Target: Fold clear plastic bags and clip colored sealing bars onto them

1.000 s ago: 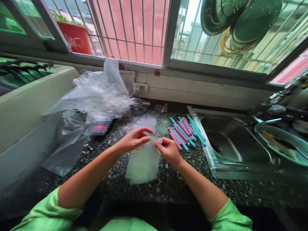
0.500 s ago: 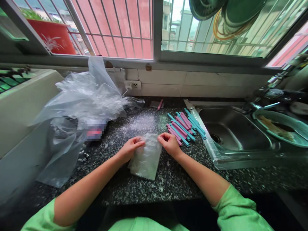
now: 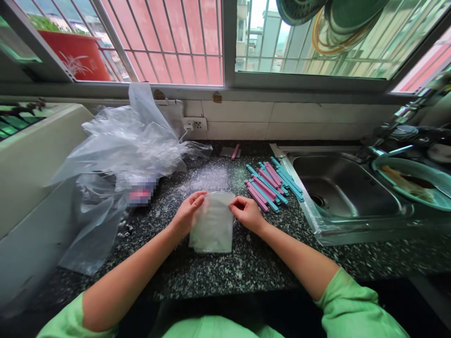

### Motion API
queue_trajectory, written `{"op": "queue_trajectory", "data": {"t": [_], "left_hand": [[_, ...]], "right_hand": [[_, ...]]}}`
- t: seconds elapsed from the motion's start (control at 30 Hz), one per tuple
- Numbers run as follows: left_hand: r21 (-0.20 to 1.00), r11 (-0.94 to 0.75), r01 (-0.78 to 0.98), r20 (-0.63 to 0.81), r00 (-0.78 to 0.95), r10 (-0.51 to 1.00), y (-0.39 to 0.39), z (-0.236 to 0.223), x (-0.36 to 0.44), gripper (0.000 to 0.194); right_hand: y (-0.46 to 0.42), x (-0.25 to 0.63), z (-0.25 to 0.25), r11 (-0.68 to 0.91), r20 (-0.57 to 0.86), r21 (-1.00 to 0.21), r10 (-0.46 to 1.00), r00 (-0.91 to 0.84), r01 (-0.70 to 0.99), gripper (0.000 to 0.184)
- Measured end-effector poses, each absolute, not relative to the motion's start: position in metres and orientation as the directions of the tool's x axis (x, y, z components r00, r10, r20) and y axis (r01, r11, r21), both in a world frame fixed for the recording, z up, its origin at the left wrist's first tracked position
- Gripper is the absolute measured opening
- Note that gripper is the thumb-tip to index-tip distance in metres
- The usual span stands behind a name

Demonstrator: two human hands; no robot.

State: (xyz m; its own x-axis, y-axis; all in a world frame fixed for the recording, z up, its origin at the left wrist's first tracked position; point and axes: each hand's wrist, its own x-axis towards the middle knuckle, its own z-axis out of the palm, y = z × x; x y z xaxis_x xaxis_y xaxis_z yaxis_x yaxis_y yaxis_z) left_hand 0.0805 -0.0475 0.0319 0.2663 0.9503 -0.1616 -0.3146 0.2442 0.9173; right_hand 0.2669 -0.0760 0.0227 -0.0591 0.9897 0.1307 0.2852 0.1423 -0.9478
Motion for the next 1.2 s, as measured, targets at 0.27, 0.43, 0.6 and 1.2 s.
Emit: {"op": "queue_trajectory", "data": {"t": [0.27, 0.43, 0.6, 1.2], "left_hand": [[0.942, 0.262, -0.207, -0.197, 0.291, 0.936, -0.046, 0.028, 0.078, 0.036], [0.938, 0.249, -0.242, -0.178, 0.28, 0.943, -0.044, 0.029, 0.077, 0.035], [0.929, 0.267, -0.255, -0.182, 0.313, 0.932, -0.044, 0.029, 0.076, 0.034], [0.985, 0.021, -0.173, 0.006, 0.156, 0.988, -0.038, 0.029, 0.072, 0.068]], "right_hand": [[-0.08, 0.264, 0.025, 0.144, 0.127, -0.951, 0.989, -0.079, 0.272, 0.021], [-0.079, 0.264, 0.025, 0.116, 0.075, -0.939, 0.988, -0.135, 0.324, 0.021], [-0.077, 0.267, 0.032, 0.057, 0.019, -0.965, 0.988, -0.151, 0.254, 0.024], [-0.071, 0.27, 0.019, 0.089, 0.106, -0.978, 0.991, 0.081, 0.188, 0.028]]}}
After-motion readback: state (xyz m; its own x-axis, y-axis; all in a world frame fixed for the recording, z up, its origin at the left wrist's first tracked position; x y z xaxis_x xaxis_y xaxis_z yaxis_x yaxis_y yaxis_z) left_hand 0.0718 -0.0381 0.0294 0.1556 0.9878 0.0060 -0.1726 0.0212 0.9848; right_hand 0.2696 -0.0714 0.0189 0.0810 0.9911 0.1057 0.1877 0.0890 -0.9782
